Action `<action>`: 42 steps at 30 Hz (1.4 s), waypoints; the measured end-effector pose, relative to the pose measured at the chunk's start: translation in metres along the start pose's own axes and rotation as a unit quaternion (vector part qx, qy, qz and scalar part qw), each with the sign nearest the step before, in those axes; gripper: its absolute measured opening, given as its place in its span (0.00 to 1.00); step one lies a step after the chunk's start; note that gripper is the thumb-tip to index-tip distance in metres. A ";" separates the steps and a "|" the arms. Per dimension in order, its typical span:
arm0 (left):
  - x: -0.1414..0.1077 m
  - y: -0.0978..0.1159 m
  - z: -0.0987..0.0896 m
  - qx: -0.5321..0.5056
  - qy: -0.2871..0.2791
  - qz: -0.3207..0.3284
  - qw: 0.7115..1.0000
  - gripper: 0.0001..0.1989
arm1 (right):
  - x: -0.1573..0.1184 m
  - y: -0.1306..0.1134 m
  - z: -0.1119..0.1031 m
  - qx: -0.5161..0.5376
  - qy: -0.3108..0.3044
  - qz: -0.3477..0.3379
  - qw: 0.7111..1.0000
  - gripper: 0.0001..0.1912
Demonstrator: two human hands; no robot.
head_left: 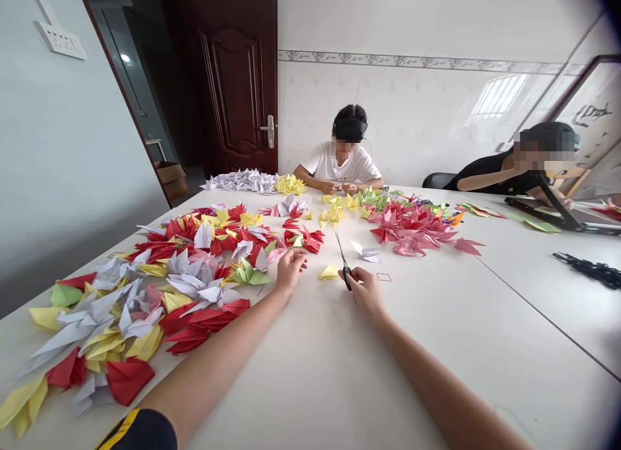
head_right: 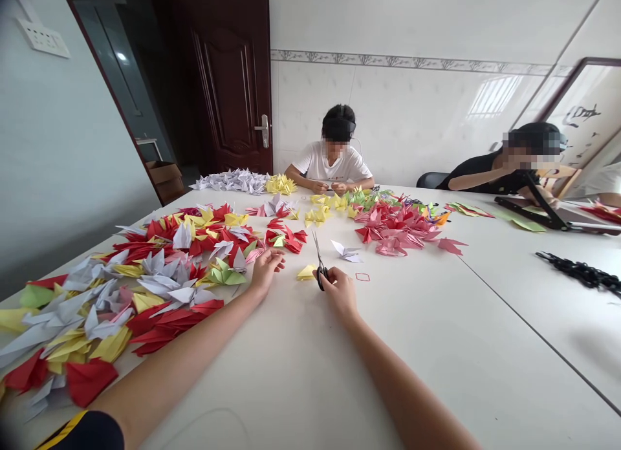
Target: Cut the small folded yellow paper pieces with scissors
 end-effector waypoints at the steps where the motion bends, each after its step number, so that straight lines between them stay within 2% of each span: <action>1: -0.001 0.002 0.003 0.038 -0.018 0.014 0.999 0.09 | -0.002 -0.003 0.001 -0.007 0.005 -0.011 1.000 0.28; 5: -0.011 0.013 0.025 0.181 -0.124 0.103 0.970 0.15 | -0.003 -0.002 0.000 0.017 0.023 -0.009 1.000 0.27; 8: -0.025 0.015 0.048 0.271 -0.235 0.174 0.917 0.21 | 0.000 0.008 -0.004 0.068 0.038 0.023 0.997 0.27; 10: -0.033 0.011 0.057 0.323 -0.282 0.206 0.880 0.21 | 0.002 0.014 -0.006 0.102 0.048 0.037 0.993 0.27; 12: -0.037 0.009 0.061 0.351 -0.292 0.228 0.860 0.18 | 0.003 0.016 -0.006 0.120 0.050 0.042 0.991 0.27; 15: -0.040 0.012 0.062 0.354 -0.285 0.252 0.854 0.14 | 0.003 0.014 -0.004 0.119 0.040 0.040 0.991 0.27; 19: -0.043 0.014 0.067 0.414 -0.305 0.248 0.821 0.09 | 0.001 0.009 0.002 0.104 0.007 0.031 0.994 0.27; 22: -0.046 0.017 0.069 0.454 -0.308 0.243 0.800 0.12 | 0.000 0.006 0.005 0.099 -0.009 0.025 0.995 0.26; 26: -0.046 0.027 0.064 0.448 -0.262 0.253 0.817 0.32 | 0.001 0.004 0.005 0.097 -0.009 0.023 0.995 0.26; 28: -0.043 0.026 0.060 0.450 -0.244 0.240 0.825 0.37 | 0.001 0.003 0.005 0.097 -0.010 0.023 0.995 0.26; 29: -0.042 0.024 0.059 0.454 -0.245 0.230 0.825 0.35 | 0.001 0.003 0.005 0.098 -0.013 0.024 0.995 0.26; 32: -0.041 0.016 0.060 0.450 -0.274 0.208 0.824 0.18 | 0.000 0.005 0.008 0.101 -0.024 0.032 0.994 0.26; 34: -0.041 0.016 0.061 0.419 -0.285 0.214 0.835 0.11 | 0.000 0.007 0.009 0.102 -0.026 0.037 0.994 0.26; 38: -0.035 0.019 0.055 0.317 -0.256 0.204 0.890 0.08 | 0.002 0.012 0.008 0.101 -0.015 0.045 0.994 0.25; 42: -0.020 0.016 0.038 0.188 -0.181 0.146 0.954 0.07 | 0.003 0.012 0.012 0.124 -0.037 0.053 0.990 0.24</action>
Point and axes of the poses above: each hand's wrist, its own x-axis towards the middle knuckle, its own z-axis out of the palm, y = z × x, the point moved 8 cm from there along x, towards the middle knuckle, and after that the axes turned 3 degrees about z, right-handed, at the moved point
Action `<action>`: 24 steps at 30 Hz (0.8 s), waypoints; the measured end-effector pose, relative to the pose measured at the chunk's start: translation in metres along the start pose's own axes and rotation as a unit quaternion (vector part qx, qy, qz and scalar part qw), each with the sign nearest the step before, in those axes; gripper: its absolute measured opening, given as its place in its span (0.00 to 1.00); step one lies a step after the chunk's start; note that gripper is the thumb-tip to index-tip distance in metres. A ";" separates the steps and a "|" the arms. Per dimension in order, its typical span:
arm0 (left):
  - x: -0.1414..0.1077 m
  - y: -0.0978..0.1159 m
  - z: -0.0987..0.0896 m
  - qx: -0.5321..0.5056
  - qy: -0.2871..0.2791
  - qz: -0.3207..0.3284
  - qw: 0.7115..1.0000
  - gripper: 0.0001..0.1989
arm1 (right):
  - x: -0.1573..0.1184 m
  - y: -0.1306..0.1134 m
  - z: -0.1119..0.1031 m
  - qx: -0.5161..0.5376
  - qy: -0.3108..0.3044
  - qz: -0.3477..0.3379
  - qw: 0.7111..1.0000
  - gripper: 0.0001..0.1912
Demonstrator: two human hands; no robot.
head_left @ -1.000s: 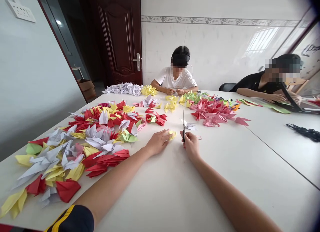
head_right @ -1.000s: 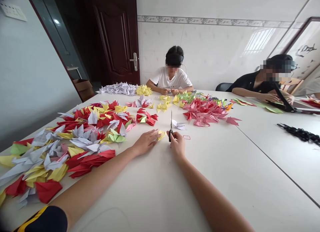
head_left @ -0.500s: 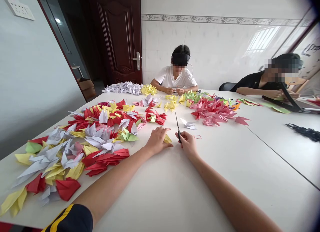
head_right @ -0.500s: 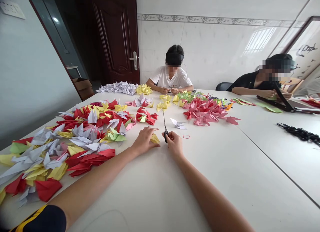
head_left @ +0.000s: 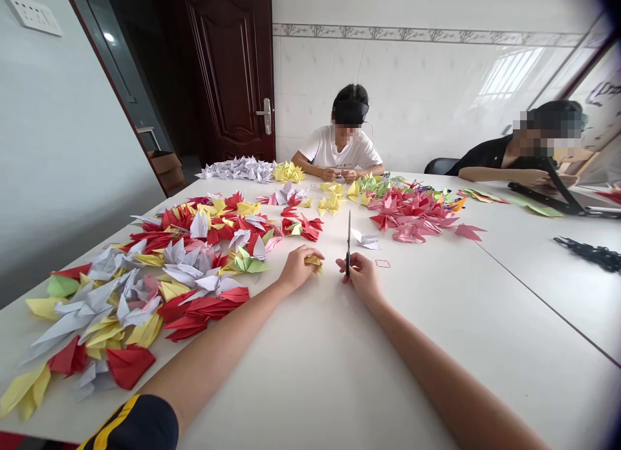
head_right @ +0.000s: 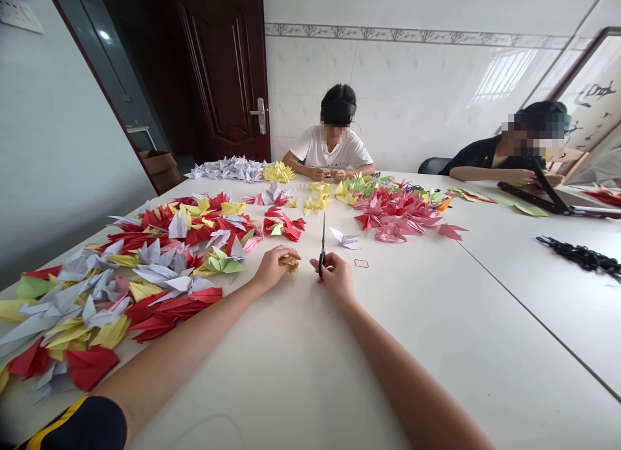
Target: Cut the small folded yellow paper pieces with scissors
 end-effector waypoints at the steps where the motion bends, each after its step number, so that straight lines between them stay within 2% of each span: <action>1: 0.001 -0.003 -0.004 -0.028 0.024 -0.011 0.999 0.07 | -0.001 -0.001 0.003 0.007 -0.014 -0.003 1.000 0.24; 4: 0.001 -0.009 -0.010 -0.086 0.064 -0.036 0.994 0.15 | -0.004 -0.003 0.013 0.034 -0.068 -0.013 0.997 0.23; 7: 0.000 -0.010 -0.004 -0.122 0.051 -0.052 0.990 0.20 | -0.006 -0.003 0.022 0.068 -0.111 -0.011 0.991 0.22; 12: -0.001 -0.007 0.009 -0.194 -0.002 -0.072 0.978 0.21 | -0.007 -0.007 0.023 0.102 -0.114 -0.003 0.988 0.22; 15: -0.001 -0.002 0.010 -0.178 -0.025 -0.066 0.982 0.21 | -0.007 -0.010 0.023 0.125 -0.119 -0.001 0.985 0.22; 19: -0.001 0.002 0.006 -0.166 -0.021 -0.054 0.984 0.20 | -0.007 -0.010 0.024 0.141 -0.130 0.001 0.981 0.21; 22: -0.003 -0.001 0.003 -0.200 -0.003 -0.074 0.977 0.31 | -0.006 -0.007 0.025 0.157 -0.131 0.002 0.979 0.21; 24: -0.003 -0.004 0.004 -0.206 -0.005 -0.087 0.975 0.32 | -0.006 -0.006 0.026 0.165 -0.130 0.003 0.978 0.21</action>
Point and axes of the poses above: each hand's wrist, its own x-axis towards the middle knuckle, its own z-axis out of the palm, y = z × x, the point moved 8 cm from there along x, towards the middle knuckle, and after that the axes turned 3 degrees about z, right-handed, at the moved point
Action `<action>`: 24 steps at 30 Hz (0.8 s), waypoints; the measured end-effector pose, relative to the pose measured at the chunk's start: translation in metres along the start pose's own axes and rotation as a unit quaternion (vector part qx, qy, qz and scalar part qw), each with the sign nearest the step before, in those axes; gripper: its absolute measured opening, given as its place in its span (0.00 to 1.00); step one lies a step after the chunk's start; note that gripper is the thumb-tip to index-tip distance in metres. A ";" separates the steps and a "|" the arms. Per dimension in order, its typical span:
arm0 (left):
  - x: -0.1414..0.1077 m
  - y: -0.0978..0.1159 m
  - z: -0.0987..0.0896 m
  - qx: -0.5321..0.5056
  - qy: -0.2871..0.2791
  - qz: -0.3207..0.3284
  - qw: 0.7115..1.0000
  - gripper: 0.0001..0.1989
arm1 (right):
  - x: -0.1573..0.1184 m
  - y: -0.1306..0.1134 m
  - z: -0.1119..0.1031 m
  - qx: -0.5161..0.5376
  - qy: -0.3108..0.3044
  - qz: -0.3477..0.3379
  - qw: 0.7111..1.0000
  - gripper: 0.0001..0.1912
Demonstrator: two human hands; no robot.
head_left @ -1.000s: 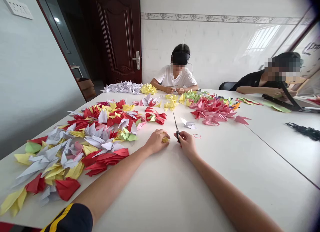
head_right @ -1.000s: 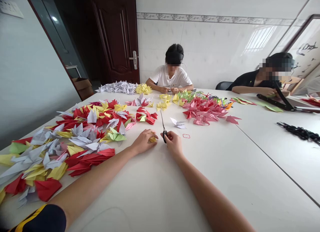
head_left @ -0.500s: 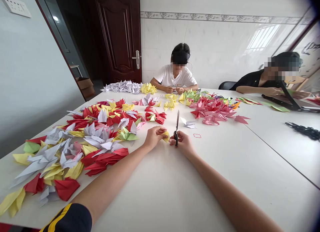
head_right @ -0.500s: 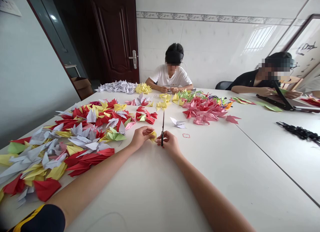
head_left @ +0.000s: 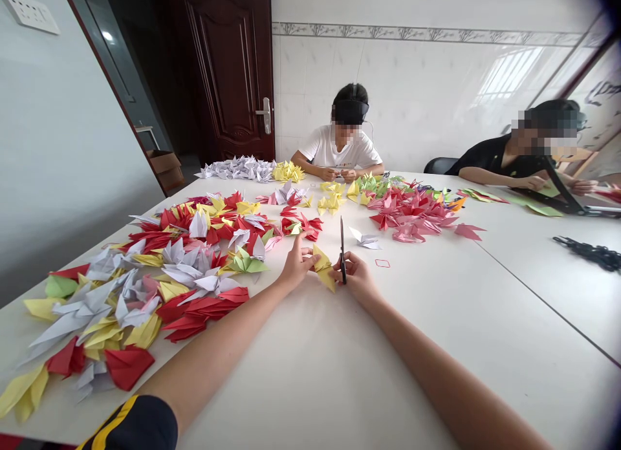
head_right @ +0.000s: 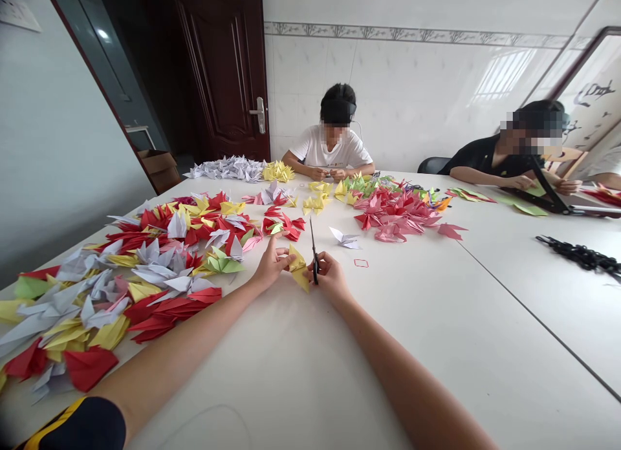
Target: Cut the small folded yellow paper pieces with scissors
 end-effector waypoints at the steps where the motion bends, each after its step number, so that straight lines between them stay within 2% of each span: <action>1: 0.001 -0.001 0.001 0.003 -0.007 -0.003 1.000 0.29 | 0.000 0.001 0.000 0.002 0.000 0.000 1.000 0.21; 3: 0.002 -0.003 0.005 0.012 -0.026 -0.005 1.000 0.22 | 0.000 0.002 0.001 0.003 0.001 0.000 1.000 0.21; 4: 0.003 -0.005 0.007 0.013 -0.036 -0.007 0.999 0.22 | 0.000 0.002 0.001 0.003 0.004 0.001 1.000 0.21; 9: 0.000 -0.006 0.016 -0.036 -0.085 -0.030 0.995 0.31 | -0.001 -0.003 -0.004 0.013 0.040 -0.009 0.999 0.21; 12: -0.002 -0.004 0.022 -0.041 -0.122 -0.041 0.991 0.28 | -0.002 -0.005 -0.008 0.020 0.055 -0.017 0.998 0.21; 14: -0.003 -0.005 0.022 -0.048 -0.121 -0.056 0.990 0.27 | -0.002 -0.005 -0.007 0.016 0.048 -0.019 0.999 0.22; 16: -0.001 -0.008 0.018 -0.063 -0.095 -0.070 0.991 0.28 | -0.003 -0.005 -0.003 -0.001 0.034 -0.014 0.999 0.22; 19: 0.004 -0.013 0.004 -0.076 -0.015 -0.069 0.995 0.24 | -0.005 -0.005 0.003 -0.040 0.016 -0.003 0.999 0.21; 24: 0.007 -0.019 -0.022 -0.034 0.097 -0.054 0.993 0.21 | -0.011 -0.007 0.013 -0.090 -0.014 -0.003 0.996 0.20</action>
Point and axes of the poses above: each hand's wrist, its own x-axis towards the middle knuckle, its own z-axis out of the palm, y = z × x, the point moved 8 cm from there along x, towards the middle knuckle, and after that the axes turned 3 degrees about z, right-handed, at the moved point
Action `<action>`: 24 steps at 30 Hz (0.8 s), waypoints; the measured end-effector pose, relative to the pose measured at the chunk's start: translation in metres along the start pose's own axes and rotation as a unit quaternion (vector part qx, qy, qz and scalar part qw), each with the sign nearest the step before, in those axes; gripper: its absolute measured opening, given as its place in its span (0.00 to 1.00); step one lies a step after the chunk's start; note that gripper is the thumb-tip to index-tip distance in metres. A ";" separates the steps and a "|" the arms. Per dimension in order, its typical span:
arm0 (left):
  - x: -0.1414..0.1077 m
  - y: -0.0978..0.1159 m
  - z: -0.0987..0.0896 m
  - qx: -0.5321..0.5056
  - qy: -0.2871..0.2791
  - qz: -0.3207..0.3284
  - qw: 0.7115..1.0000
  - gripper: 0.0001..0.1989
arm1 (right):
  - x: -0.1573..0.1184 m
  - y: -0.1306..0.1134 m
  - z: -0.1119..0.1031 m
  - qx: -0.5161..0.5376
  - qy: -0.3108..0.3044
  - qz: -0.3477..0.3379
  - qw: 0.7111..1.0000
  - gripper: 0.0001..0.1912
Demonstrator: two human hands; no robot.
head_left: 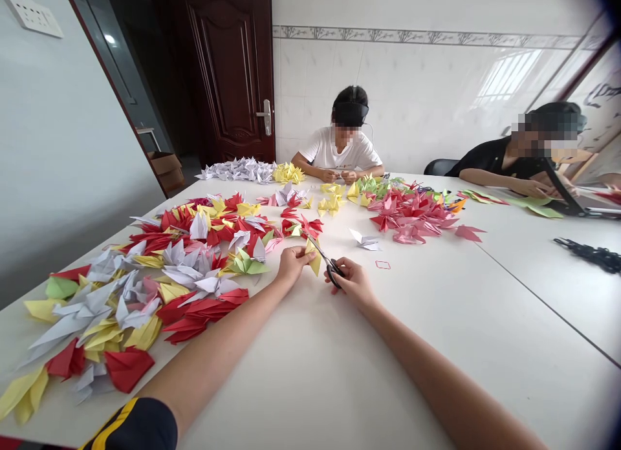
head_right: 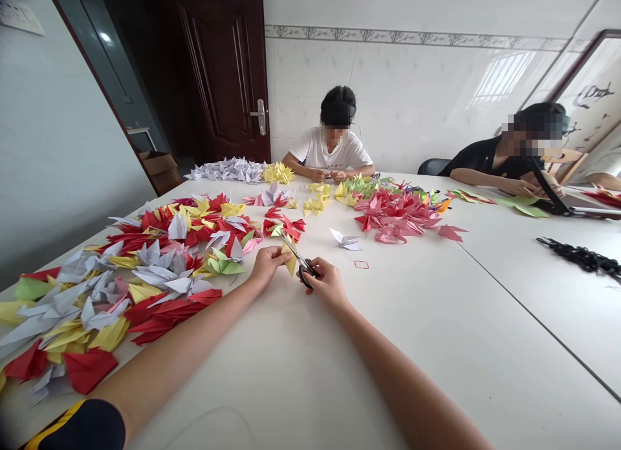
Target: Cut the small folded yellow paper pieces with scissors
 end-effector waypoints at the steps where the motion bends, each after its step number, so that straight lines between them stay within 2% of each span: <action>1: 0.001 0.000 -0.003 0.003 0.012 0.003 1.000 0.21 | -0.001 0.000 0.000 -0.005 0.001 -0.002 1.000 0.20; 6: 0.002 0.001 -0.013 0.004 0.052 0.023 0.998 0.19 | -0.004 -0.003 -0.004 -0.084 0.041 0.001 0.996 0.17; 12: 0.002 0.006 -0.016 0.057 0.075 0.054 0.994 0.18 | -0.006 -0.009 -0.003 -0.137 0.056 0.007 0.989 0.20; 17: 0.002 0.005 -0.019 0.040 0.088 0.052 0.994 0.17 | -0.005 -0.008 -0.004 -0.128 0.057 0.007 0.990 0.20; 24: 0.003 0.003 -0.022 0.070 0.099 0.065 0.990 0.18 | -0.006 -0.010 -0.005 -0.107 0.052 -0.008 0.993 0.20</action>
Point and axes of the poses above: each hand's wrist, its own x-axis towards the middle knuckle, its own z-axis out of the palm, y = z × x, the point moved 8 cm from there along x, towards the middle knuckle, and after that the axes turned 3 degrees about z, right-handed, at the moved point
